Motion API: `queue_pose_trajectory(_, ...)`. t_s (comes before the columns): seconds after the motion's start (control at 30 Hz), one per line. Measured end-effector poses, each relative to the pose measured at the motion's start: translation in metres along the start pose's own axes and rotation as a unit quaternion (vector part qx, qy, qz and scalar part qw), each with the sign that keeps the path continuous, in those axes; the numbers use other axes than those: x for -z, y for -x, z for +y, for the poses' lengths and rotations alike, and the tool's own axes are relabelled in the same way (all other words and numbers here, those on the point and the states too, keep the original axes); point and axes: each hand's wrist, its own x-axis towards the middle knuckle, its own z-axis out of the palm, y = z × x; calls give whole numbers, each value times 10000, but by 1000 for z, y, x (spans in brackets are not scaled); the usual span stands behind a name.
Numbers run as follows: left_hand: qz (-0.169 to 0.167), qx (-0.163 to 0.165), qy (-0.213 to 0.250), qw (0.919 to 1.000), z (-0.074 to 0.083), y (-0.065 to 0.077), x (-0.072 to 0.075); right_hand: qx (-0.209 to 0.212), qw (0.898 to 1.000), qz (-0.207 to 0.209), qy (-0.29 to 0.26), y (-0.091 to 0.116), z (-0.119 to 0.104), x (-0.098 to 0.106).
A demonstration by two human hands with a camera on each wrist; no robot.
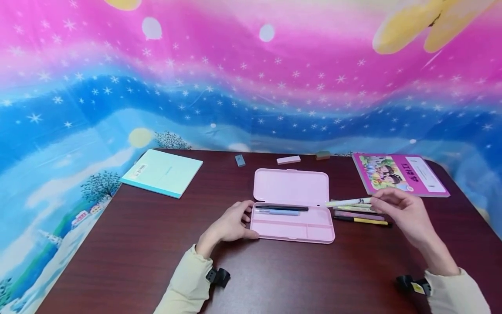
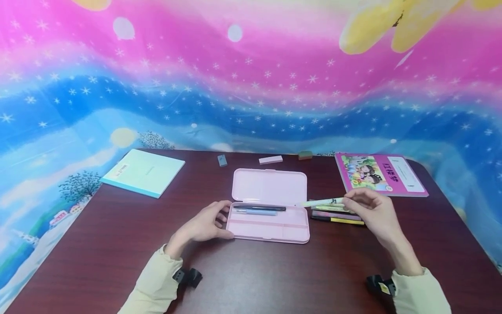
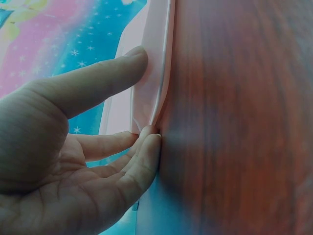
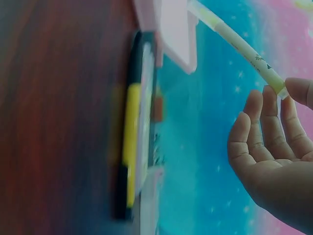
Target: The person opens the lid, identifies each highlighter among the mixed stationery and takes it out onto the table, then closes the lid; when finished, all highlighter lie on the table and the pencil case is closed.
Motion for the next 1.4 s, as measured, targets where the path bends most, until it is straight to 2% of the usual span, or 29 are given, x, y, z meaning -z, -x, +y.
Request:
queue_pose_trajectory(0.17, -38, 19, -46, 10000, -2, 0, -1, -309, 9988, 4, 390, 14, 7, 19)
queue_pose_trajectory(0.37, -56, -81, -18, 9999, -1, 1, 0, -302, 9974, -97, 652, 24, 18, 33)
queue_pose_trajectory(0.5, -25, -295, -27, 9996, 1, 3, 2, -344, 9949, -228, 918, 28, 20, 38)
queue_pose_trajectory(0.6, -13, -210, -29, 9998, 1, 3, 1, -445, 9912, -284, 1211, 28, 22, 43)
queue_pose_trajectory(0.73, -16, -3, 7, 10000, 0, 1, -1, -731, 9782, -332, 1917, 28, 22, 50)
queue_pose_trajectory(0.83, -11, 2, -7, 10000, 0, 1, -1, -958, 9651, -474, 2390, 28, 22, 55)
queue_pose_trajectory(1.0, -9, -30, -54, 10000, -1, 1, 0, -1029, 9467, -852, 2932, 27, 30, 60)
queue_pose_trajectory(1.2, -23, -22, -64, 10000, -1, 2, 2, -1013, 9319, -1366, 3204, 18, 39, 62)
queue_pose_trajectory(1.4, -41, -18, -23, 10000, 0, 1, 1, -1273, 9176, -1706, 3357, 13, 42, 62)
